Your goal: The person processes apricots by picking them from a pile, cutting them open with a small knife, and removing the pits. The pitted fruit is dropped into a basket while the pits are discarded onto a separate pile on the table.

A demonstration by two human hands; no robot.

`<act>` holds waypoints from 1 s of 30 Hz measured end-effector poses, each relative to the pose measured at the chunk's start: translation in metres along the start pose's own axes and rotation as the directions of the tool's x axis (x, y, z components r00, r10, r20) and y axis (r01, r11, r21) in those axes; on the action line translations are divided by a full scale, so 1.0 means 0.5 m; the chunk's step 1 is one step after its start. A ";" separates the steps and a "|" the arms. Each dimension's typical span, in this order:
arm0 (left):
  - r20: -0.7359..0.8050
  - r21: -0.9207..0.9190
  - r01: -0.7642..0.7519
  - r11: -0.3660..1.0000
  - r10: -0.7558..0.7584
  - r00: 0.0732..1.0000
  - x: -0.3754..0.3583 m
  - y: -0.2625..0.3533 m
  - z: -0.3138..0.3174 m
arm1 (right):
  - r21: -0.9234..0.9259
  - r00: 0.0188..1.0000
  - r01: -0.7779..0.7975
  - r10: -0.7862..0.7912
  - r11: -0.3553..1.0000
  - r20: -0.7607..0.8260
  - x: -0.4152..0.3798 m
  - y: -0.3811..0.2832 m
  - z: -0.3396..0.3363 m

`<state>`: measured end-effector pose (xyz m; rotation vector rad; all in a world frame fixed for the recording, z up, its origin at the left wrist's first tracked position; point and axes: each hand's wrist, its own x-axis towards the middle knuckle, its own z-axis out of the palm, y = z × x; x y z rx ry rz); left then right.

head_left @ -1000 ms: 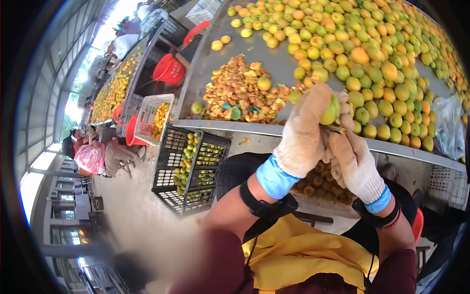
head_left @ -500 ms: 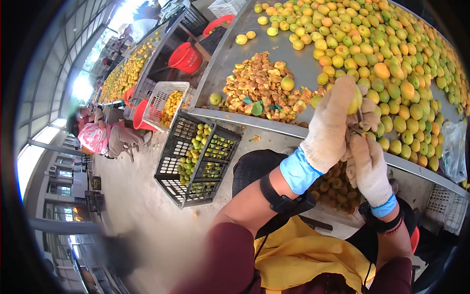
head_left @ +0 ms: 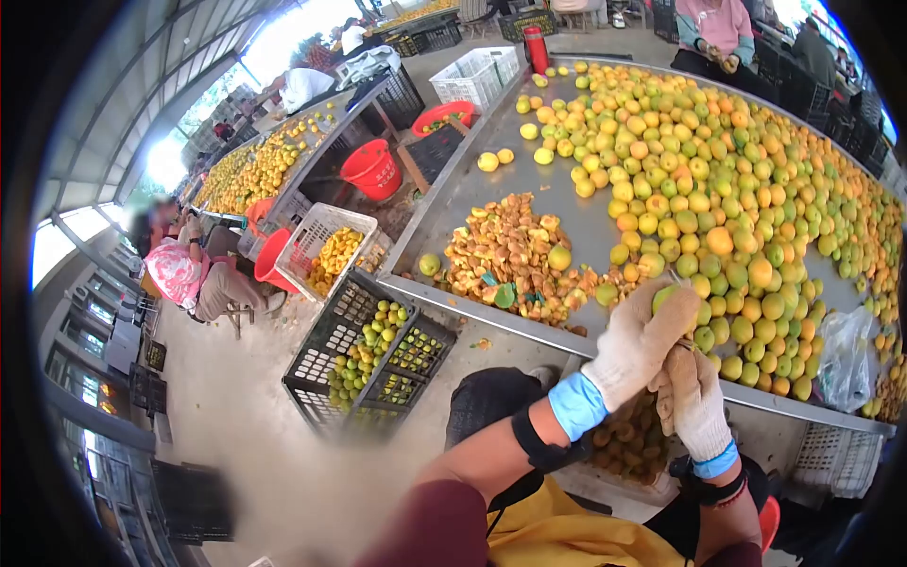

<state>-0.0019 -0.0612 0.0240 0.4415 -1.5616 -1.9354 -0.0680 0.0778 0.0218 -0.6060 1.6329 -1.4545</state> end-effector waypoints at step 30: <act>0.084 -0.605 0.265 0.750 -0.271 0.959 0.008 0.041 -0.126 | -0.139 0.971 0.005 -0.038 0.990 -0.238 -0.001 -0.030 0.158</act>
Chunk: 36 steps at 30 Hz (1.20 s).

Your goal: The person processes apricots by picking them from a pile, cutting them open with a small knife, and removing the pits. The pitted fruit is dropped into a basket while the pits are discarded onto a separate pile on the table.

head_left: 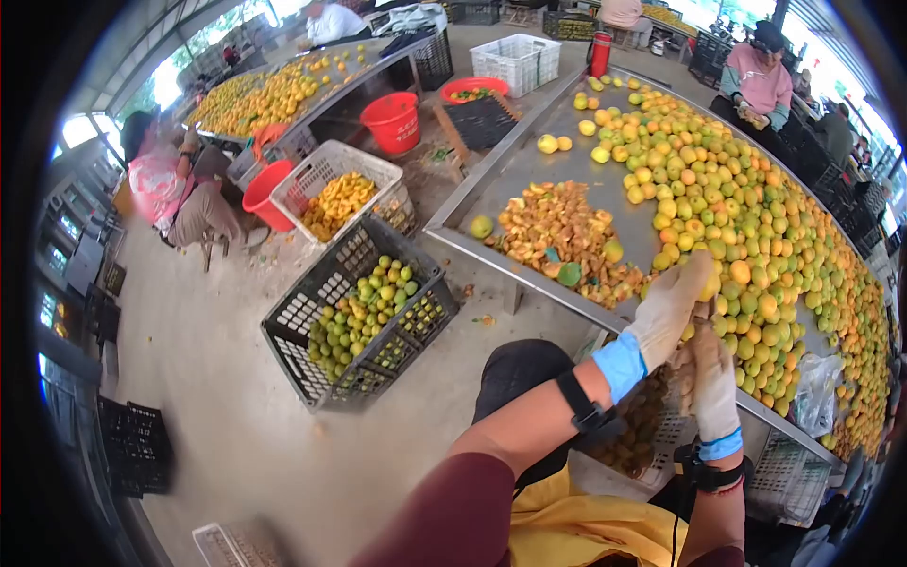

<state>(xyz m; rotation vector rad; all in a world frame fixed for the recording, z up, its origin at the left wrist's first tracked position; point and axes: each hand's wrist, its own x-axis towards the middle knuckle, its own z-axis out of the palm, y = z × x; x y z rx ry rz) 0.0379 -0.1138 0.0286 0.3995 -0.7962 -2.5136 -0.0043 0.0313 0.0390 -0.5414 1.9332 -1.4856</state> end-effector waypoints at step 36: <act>0.455 -0.205 0.033 0.978 0.065 0.888 -0.053 0.020 -0.021 | -0.226 0.995 0.060 -0.076 0.972 -0.062 -0.055 -0.061 0.074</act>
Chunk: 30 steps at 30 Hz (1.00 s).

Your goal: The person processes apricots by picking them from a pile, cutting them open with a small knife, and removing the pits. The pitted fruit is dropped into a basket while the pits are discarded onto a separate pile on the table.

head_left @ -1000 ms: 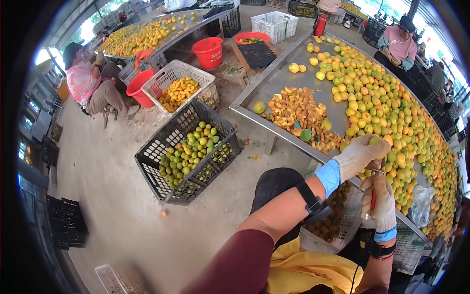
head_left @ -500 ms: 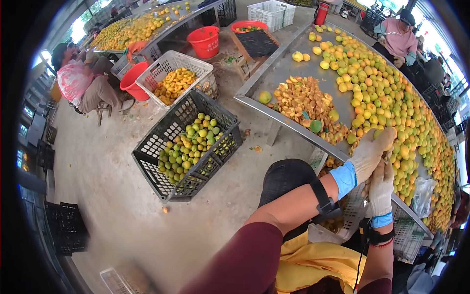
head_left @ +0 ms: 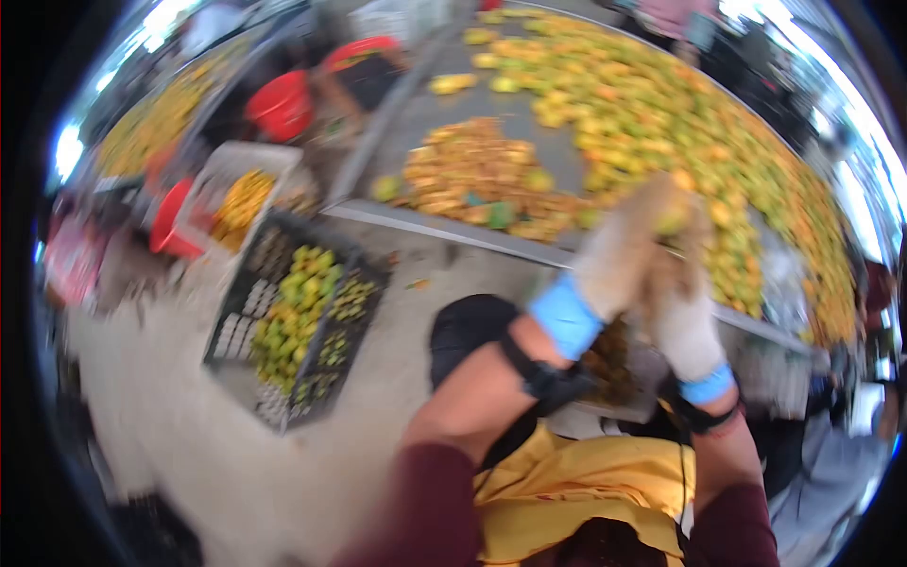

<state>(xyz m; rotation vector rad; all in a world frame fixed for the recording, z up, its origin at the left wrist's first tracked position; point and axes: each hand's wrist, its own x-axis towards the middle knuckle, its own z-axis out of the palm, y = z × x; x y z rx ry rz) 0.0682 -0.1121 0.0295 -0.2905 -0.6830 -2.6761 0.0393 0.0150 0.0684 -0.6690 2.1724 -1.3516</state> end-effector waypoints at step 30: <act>-0.148 0.879 0.045 0.474 0.182 0.972 0.078 -0.114 -0.022 | -0.373 0.941 0.292 -0.334 0.881 -0.050 0.101 0.103 -0.150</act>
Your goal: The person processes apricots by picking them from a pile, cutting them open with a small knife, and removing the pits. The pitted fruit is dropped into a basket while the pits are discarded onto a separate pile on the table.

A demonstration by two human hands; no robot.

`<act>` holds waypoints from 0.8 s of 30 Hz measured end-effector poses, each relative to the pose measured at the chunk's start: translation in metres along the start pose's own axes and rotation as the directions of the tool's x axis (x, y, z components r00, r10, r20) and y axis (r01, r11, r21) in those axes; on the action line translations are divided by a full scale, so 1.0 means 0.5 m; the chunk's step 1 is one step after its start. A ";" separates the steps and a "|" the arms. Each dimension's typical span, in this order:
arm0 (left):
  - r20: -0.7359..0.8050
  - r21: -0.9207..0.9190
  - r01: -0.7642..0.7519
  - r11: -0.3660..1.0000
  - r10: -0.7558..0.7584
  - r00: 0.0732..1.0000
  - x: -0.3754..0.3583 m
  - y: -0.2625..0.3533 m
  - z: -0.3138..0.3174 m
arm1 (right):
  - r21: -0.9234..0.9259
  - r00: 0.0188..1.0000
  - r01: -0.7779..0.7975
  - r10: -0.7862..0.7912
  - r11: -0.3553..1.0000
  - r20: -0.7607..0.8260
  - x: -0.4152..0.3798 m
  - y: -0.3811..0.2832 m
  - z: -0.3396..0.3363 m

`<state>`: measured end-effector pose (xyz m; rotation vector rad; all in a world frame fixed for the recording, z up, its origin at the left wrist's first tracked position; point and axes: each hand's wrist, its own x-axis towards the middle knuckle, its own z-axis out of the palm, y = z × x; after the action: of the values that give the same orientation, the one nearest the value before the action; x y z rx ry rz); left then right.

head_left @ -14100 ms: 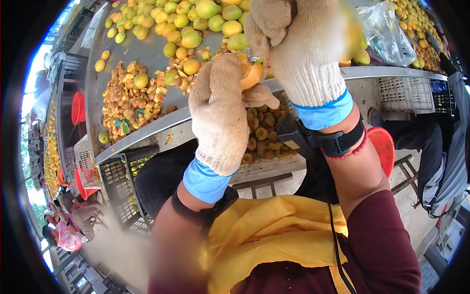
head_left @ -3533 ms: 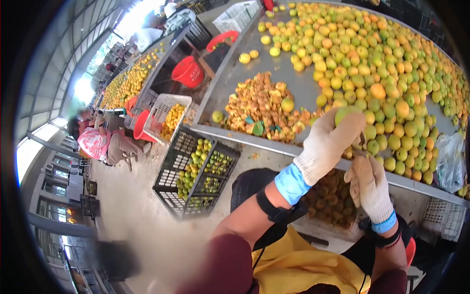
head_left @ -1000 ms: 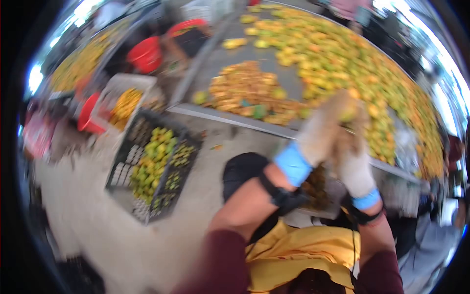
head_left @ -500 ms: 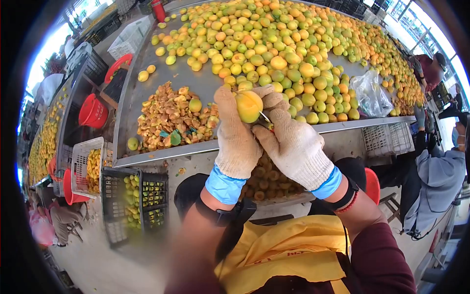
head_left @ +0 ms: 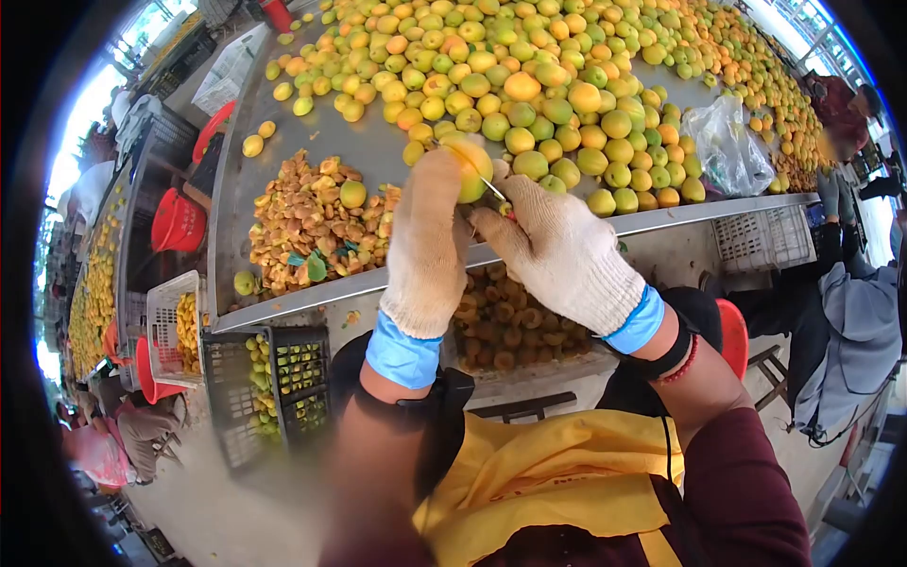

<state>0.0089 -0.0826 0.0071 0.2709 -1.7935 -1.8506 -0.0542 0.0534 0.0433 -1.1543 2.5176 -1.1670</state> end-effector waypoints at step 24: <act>-0.084 -0.591 0.317 0.741 -0.448 0.890 0.027 -0.045 0.079 | -0.152 0.997 -0.005 0.017 0.988 0.075 0.009 0.092 0.036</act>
<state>-0.0274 -0.0562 -0.0083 0.6305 -1.0100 -2.4361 -0.0769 0.0582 -0.0007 -1.1929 2.5893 -0.9236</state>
